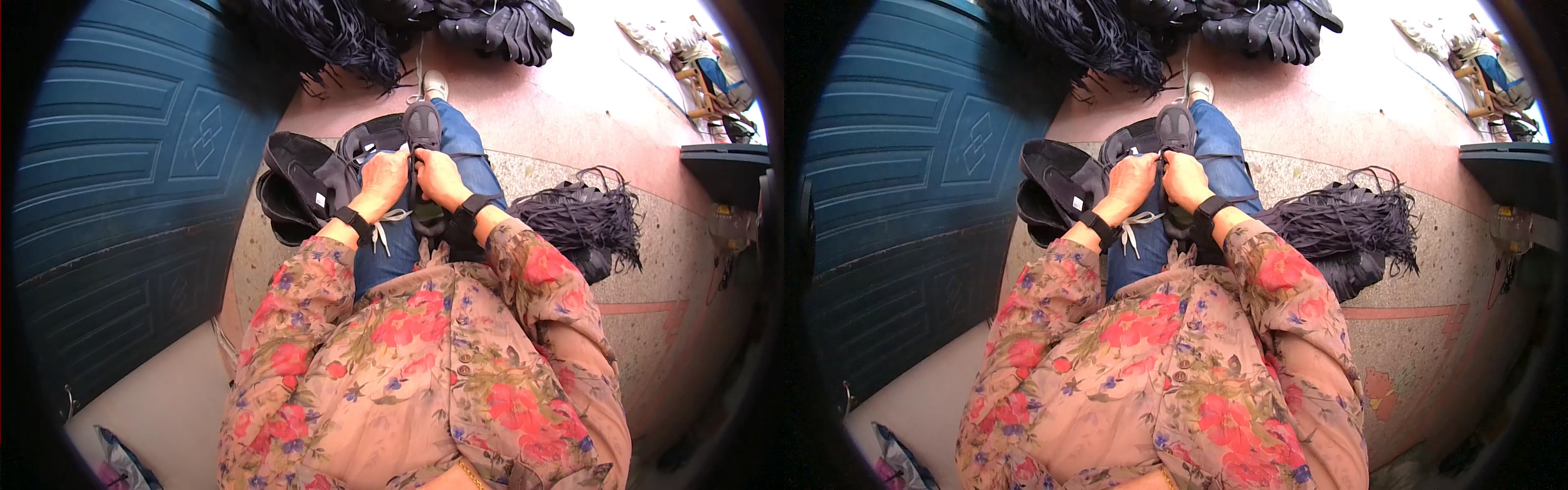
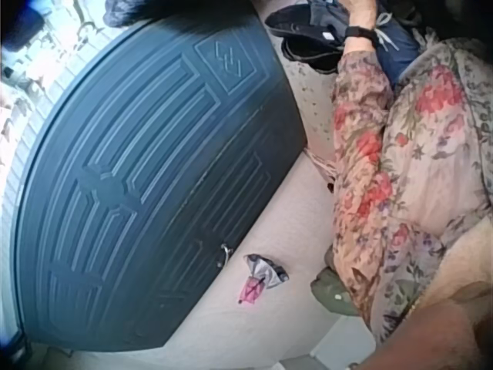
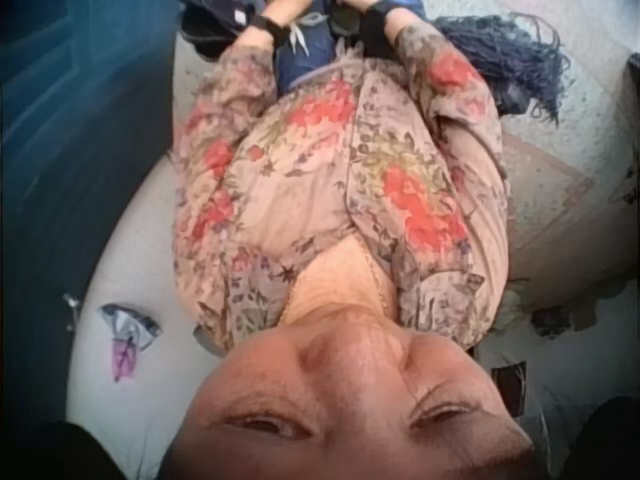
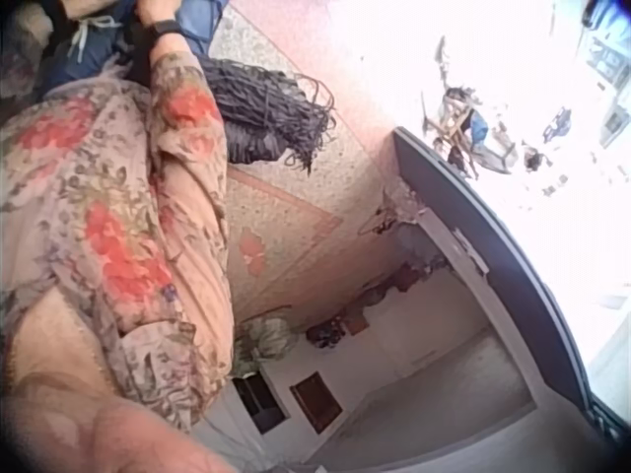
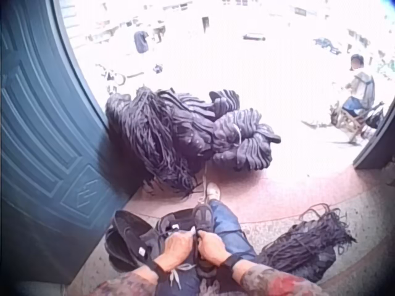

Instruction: The recorder is threading laces into black shoes and securing them.

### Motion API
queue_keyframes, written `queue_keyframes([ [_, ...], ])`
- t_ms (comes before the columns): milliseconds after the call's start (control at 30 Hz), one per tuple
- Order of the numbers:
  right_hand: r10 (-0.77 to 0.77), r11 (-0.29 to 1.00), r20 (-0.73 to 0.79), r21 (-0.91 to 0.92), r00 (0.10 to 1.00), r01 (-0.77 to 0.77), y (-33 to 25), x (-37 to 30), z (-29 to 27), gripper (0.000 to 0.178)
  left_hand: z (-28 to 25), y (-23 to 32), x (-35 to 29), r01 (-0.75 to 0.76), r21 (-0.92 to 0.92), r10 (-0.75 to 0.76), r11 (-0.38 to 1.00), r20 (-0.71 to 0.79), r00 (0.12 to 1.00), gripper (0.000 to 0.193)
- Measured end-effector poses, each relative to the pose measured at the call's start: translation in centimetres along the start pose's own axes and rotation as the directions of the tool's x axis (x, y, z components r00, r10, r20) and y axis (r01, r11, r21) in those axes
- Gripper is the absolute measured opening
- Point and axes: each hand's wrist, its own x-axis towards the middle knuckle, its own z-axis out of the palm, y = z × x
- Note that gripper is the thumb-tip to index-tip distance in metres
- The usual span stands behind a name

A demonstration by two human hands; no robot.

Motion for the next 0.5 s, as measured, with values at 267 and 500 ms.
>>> queue_keyframes([
  [267, 0.115, 0.987, 0.231, -0.139, 0.966, -0.084, 0.5, 2.2, 0.1, 0.017, 0.6, 0.1, 1.2, 0.07, -0.12, -0.074, 0.99, -0.028, 0.997, 0.018],
  [500, -0.294, 0.813, 0.156, -0.478, 0.943, 0.333, 0.0, 0.9, -0.1, 0.019, -0.6, 0.7, 0.5, 0.029, -0.032, -0.028, 0.999, 0.018, 0.999, 0.018],
])
